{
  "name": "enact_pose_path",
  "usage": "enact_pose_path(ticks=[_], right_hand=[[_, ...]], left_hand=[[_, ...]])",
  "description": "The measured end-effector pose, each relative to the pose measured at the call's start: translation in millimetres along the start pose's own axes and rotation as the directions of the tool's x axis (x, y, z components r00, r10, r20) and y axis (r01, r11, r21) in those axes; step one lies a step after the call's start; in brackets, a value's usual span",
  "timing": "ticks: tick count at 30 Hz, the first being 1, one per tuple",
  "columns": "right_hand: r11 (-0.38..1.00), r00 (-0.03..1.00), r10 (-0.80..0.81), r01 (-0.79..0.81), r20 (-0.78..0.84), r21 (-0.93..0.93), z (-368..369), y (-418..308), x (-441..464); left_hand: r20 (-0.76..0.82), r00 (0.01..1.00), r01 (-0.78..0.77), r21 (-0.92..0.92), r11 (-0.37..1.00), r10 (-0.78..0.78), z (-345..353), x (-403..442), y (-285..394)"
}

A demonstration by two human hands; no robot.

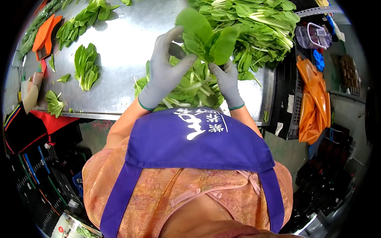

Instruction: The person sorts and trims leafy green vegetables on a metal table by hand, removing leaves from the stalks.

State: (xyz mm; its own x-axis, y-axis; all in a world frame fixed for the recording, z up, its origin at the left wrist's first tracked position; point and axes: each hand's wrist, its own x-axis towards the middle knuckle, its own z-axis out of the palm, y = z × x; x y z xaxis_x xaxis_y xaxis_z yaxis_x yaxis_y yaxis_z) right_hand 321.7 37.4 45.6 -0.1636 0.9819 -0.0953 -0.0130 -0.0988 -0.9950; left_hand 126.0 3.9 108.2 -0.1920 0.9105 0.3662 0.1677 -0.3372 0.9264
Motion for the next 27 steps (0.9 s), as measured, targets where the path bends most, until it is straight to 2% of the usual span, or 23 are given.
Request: enact_pose_path(ticks=[2, 3, 6, 7, 10, 13, 16, 20, 23, 27], right_hand=[[1.0, 1.0, 0.016, -0.017, 0.017, 0.012, -2.3, 5.5, 1.4], [0.999, 0.999, 0.025, -0.025, 0.022, 0.019, -3.7, 6.5, 1.6], [0.994, 0.995, 0.081, -0.085, 0.065, 0.072, -8.4, 0.3, 0.0], [0.993, 0.994, 0.091, -0.096, 0.061, 0.072, -11.6, 2.3, -0.5], [0.992, 0.994, 0.101, -0.103, 0.044, 0.07, -14.8, 3.6, 0.2], [0.997, 0.997, 0.067, -0.068, 0.034, 0.037, -9.5, -1.4, -1.5], [0.999, 0.998, 0.035, -0.034, 0.056, -0.008, -8.0, 5.5, -0.2], [0.996, 0.993, 0.074, -0.078, 0.088, 0.038, -11.2, 4.9, -0.1], [0.989, 0.988, 0.114, -0.124, 0.108, 0.086, -15.4, 7.1, 2.9], [0.971, 0.979, 0.172, -0.187, 0.109, 0.149, -19.2, 9.4, 2.4]], left_hand=[[0.04, 0.999, 0.016, -0.044, 0.999, -0.014, -4.3, 7.3, -8.1], [0.046, 0.996, -0.079, -0.069, 0.994, 0.082, -5.0, 9.0, -10.4], [0.128, 0.987, -0.074, -0.164, 0.984, 0.096, -9.7, 4.6, -0.7], [0.175, 0.983, -0.021, -0.15, 0.988, 0.048, -13.0, 2.5, 0.9], [0.191, 0.98, -0.022, -0.169, 0.985, 0.055, -13.8, -1.2, -8.5], [0.011, 0.984, 0.18, -0.148, 0.972, -0.18, -3.7, 1.4, -0.1], [0.006, 0.998, 0.064, 0.03, 0.998, -0.064, -2.7, 4.2, -2.3], [0.046, 0.991, -0.123, -0.049, 0.991, 0.125, -6.9, 2.1, -16.8], [0.097, 0.975, -0.196, -0.018, 0.98, 0.197, -12.8, -0.7, -10.2], [0.258, 0.937, -0.242, -0.001, 0.97, 0.234, -21.9, -6.6, -7.9]])
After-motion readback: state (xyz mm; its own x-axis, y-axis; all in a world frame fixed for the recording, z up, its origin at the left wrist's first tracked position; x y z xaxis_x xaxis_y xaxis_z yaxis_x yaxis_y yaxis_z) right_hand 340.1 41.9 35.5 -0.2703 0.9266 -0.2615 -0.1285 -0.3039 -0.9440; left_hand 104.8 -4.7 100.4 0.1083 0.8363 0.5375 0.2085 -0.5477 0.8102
